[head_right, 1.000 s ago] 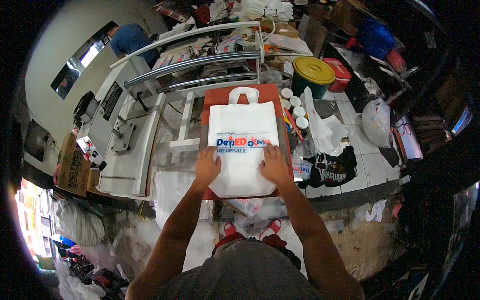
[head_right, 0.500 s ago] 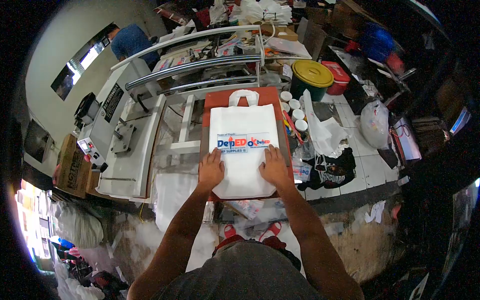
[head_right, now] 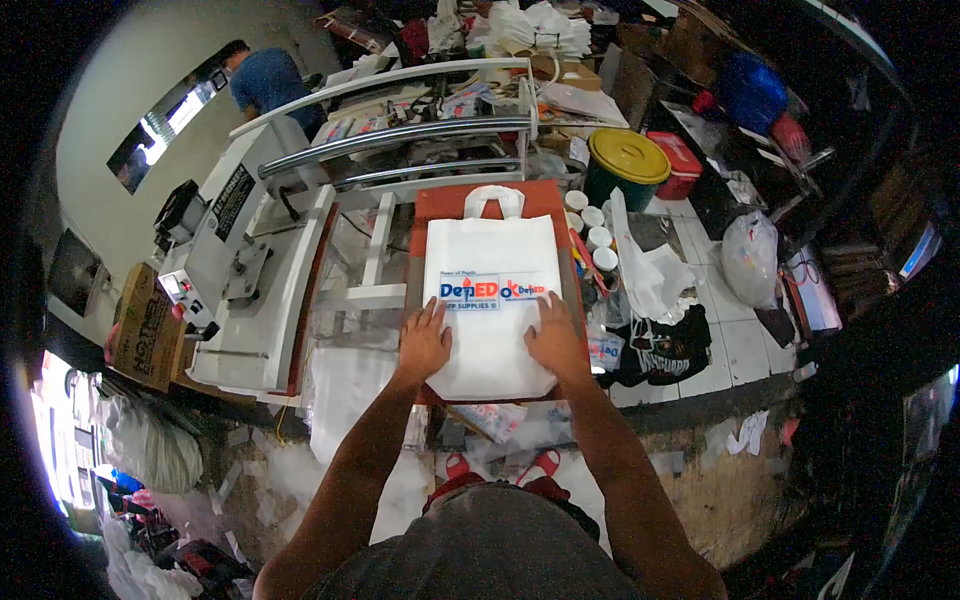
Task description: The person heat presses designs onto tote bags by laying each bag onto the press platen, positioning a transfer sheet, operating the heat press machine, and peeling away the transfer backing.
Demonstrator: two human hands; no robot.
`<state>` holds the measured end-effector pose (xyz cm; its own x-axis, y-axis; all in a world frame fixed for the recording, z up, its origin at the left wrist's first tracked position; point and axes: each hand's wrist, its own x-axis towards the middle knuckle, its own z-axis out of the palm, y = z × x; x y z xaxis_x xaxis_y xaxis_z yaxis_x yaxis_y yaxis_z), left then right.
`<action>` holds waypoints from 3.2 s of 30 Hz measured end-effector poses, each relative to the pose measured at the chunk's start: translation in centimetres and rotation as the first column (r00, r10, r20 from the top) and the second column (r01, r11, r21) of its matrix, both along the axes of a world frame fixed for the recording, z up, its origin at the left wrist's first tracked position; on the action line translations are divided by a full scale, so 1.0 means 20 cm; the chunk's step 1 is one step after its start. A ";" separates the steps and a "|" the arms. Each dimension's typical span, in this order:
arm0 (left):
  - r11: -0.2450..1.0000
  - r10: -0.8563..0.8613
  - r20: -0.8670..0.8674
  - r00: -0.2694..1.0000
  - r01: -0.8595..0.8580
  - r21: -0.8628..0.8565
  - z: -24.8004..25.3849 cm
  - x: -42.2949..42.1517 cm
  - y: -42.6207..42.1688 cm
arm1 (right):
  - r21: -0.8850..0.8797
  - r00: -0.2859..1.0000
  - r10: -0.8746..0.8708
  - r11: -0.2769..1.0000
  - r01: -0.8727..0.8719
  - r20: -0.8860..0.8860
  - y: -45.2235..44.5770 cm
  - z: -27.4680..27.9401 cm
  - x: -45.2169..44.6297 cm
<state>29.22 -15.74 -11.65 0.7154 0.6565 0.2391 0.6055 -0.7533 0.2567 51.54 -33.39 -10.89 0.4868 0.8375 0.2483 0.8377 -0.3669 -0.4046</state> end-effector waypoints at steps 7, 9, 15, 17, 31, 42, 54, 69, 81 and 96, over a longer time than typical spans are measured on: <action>0.982 0.140 0.477 0.868 -0.184 0.047 0.27 -0.64 0.34 | 0.325 0.979 -0.169 0.925 0.198 -0.116 -0.55 -0.10 0.21; 0.920 0.311 0.503 0.806 -0.389 0.055 0.39 -0.97 0.57 | 0.299 0.946 -0.300 0.898 0.323 -0.122 -0.84 -0.08 0.13; 0.544 0.759 0.284 0.586 -0.810 0.218 0.72 -1.76 1.10 | -0.391 0.610 -0.789 0.584 0.711 -0.070 -1.61 -0.39 -0.12; 0.612 0.787 -0.053 0.615 -0.766 0.199 0.85 -1.76 1.07 | -0.436 0.559 -0.808 0.577 0.691 -0.184 -1.79 -0.47 -0.24; 0.870 0.475 0.146 0.868 -0.488 0.070 0.78 -1.51 0.82 | -0.092 0.912 -0.057 0.990 0.103 0.405 -1.47 -0.71 -0.11; 0.980 0.164 0.376 0.912 -0.194 0.042 0.77 -1.08 0.15 | 0.459 0.869 0.459 0.823 -0.336 -0.187 0.23 0.57 -0.86; 0.729 0.680 0.222 0.699 -0.611 -0.309 -0.16 -2.30 -0.35 | 0.255 0.966 0.146 0.946 -0.199 0.212 0.50 0.64 -1.16; 0.214 0.247 -0.547 0.800 -0.595 -0.775 -1.48 -3.99 -0.53 | 0.068 0.922 -0.254 0.967 0.244 0.293 0.29 0.74 -0.95; 0.544 0.494 -0.263 0.829 -0.531 -0.650 -0.94 -3.37 0.55 | 0.137 0.882 -0.282 0.959 0.248 0.377 0.27 0.62 -0.87; 0.536 -0.217 0.051 0.975 0.163 -0.828 0.24 -2.46 1.30 | 0.490 0.726 -0.657 0.710 0.506 0.202 0.46 0.58 -1.32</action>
<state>-20.04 10.29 -6.77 0.8409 0.3917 -0.3734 0.5064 -0.3260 0.7983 25.08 -24.25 0.80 0.6618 0.2115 0.7192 0.6105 -0.7088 -0.3534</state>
